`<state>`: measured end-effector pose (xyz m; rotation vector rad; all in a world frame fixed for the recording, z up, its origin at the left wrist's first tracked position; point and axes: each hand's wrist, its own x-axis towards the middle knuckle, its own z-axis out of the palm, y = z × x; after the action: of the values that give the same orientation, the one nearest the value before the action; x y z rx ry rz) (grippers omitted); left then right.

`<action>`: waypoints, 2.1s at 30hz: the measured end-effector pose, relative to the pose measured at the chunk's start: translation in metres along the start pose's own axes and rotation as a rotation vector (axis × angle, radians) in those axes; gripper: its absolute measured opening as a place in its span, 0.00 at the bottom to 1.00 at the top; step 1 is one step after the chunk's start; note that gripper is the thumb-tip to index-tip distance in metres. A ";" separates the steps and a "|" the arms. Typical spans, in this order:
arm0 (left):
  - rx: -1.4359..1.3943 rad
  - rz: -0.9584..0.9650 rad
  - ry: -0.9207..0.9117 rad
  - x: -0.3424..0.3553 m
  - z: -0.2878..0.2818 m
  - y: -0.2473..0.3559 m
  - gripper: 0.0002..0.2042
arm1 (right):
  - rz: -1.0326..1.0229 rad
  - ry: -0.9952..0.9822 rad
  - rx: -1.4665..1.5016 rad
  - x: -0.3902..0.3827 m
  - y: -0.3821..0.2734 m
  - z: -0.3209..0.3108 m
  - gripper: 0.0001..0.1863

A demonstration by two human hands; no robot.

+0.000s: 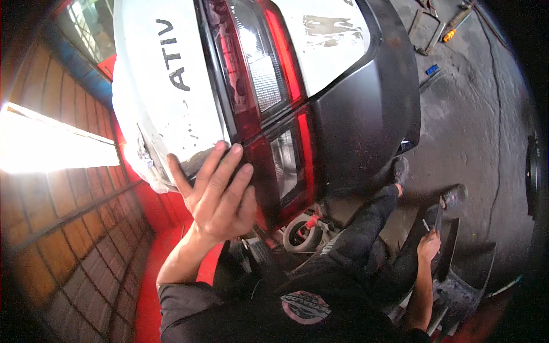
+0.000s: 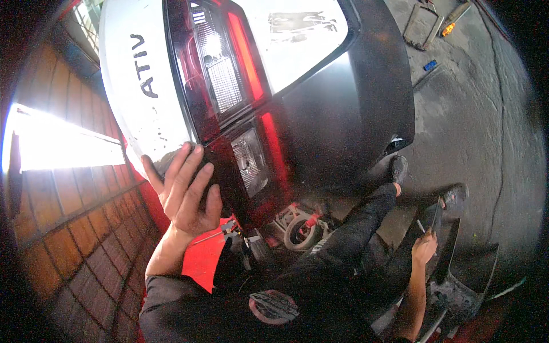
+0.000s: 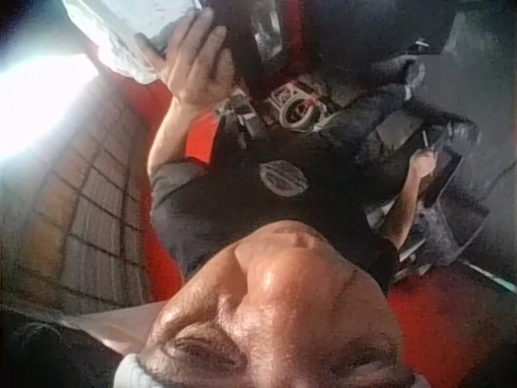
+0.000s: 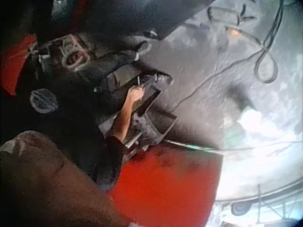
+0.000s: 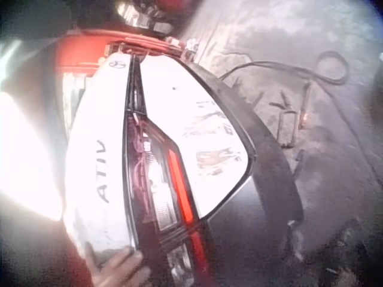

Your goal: The person fits a tail light assembly into a car body panel, pushes it into place, and then uses a long metal rod to adjust components inside the trunk area. The person then presses on the outer lens of the tail light to ensure it is seated correctly.

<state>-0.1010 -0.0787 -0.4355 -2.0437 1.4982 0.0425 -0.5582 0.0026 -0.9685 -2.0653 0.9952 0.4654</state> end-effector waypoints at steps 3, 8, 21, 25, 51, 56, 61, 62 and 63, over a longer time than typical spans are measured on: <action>0.042 -0.028 0.026 0.001 -0.002 0.004 0.14 | 0.094 -0.126 0.033 0.008 -0.017 -0.013 0.23; 0.035 -0.015 0.058 -0.001 0.002 0.003 0.16 | 0.103 -0.181 0.017 0.000 -0.020 -0.014 0.23; 0.039 0.008 0.066 -0.002 0.001 0.007 0.15 | 0.130 -0.127 0.111 -0.011 -0.025 -0.014 0.23; 0.002 0.002 0.084 -0.003 0.001 0.006 0.15 | 0.084 -0.055 0.044 -0.021 -0.017 0.007 0.24; -0.031 -0.107 0.130 -0.012 0.005 -0.001 0.27 | 0.098 0.040 0.107 -0.060 -0.006 -0.051 0.17; -0.012 -0.071 0.140 -0.010 0.006 0.001 0.27 | 0.072 0.059 0.120 -0.069 -0.009 -0.043 0.16; -0.004 -0.043 0.195 -0.012 0.009 -0.002 0.28 | 0.096 0.067 0.116 -0.073 -0.013 -0.045 0.16; -0.005 -0.038 0.199 -0.013 0.010 -0.002 0.28 | 0.108 0.074 0.114 -0.074 -0.013 -0.044 0.16; -0.031 -0.044 0.201 -0.013 0.010 -0.002 0.28 | 0.113 0.080 0.115 -0.075 -0.013 -0.043 0.16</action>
<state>-0.1007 -0.0623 -0.4376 -2.1571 1.5800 -0.1632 -0.5952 0.0109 -0.8902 -1.9452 1.1635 0.3770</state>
